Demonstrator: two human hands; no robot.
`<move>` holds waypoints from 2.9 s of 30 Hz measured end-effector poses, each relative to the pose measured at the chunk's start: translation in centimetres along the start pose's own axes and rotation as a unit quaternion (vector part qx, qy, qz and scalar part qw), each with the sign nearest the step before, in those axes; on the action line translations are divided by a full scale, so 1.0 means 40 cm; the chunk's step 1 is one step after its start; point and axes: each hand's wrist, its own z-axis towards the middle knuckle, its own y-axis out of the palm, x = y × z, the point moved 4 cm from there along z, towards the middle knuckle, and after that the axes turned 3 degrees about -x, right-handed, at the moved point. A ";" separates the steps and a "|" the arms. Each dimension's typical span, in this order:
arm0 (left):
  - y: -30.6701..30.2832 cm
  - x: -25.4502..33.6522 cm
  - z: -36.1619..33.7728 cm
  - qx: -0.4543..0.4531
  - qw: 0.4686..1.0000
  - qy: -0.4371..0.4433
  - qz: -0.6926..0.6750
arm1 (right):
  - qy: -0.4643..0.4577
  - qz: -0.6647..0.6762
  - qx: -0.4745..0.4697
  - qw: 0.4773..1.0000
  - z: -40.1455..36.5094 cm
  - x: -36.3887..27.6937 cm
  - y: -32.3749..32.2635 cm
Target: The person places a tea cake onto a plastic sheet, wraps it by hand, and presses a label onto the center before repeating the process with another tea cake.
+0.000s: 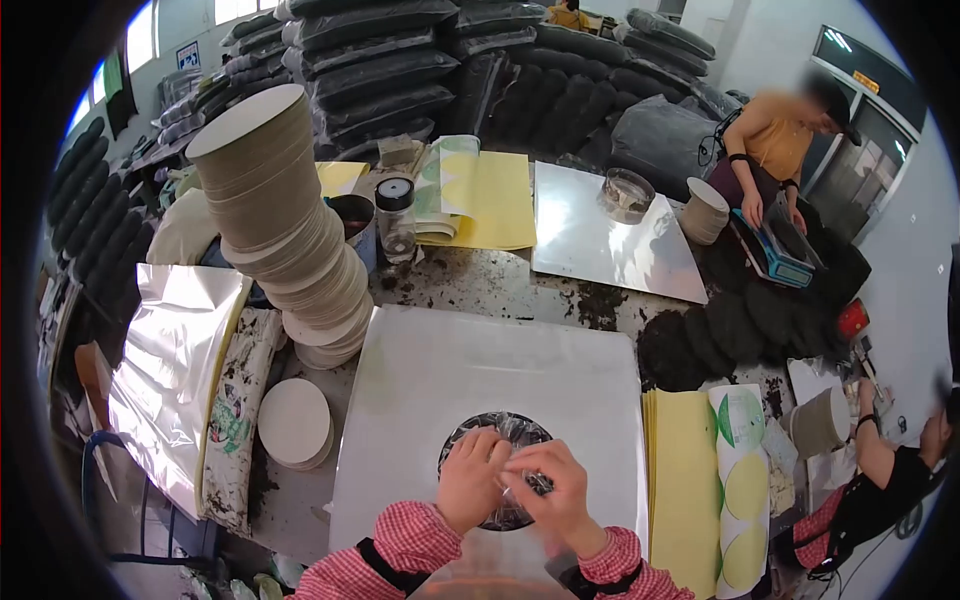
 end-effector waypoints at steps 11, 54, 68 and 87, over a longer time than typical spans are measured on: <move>0.002 0.014 -0.019 -0.126 0.990 0.040 0.038 | 0.197 0.024 -0.194 0.961 -0.012 0.081 0.005; 0.002 0.031 -0.007 -0.194 0.969 0.060 0.144 | 0.173 -0.348 0.227 0.893 0.018 0.148 -0.842; 0.074 -0.052 -0.086 -0.212 0.974 0.077 -0.040 | 0.018 -0.175 -0.268 0.947 -0.161 -0.012 -0.007; -0.116 -0.009 -0.089 0.011 0.995 -0.102 0.001 | 0.051 -0.263 -0.377 0.887 -0.063 0.006 0.127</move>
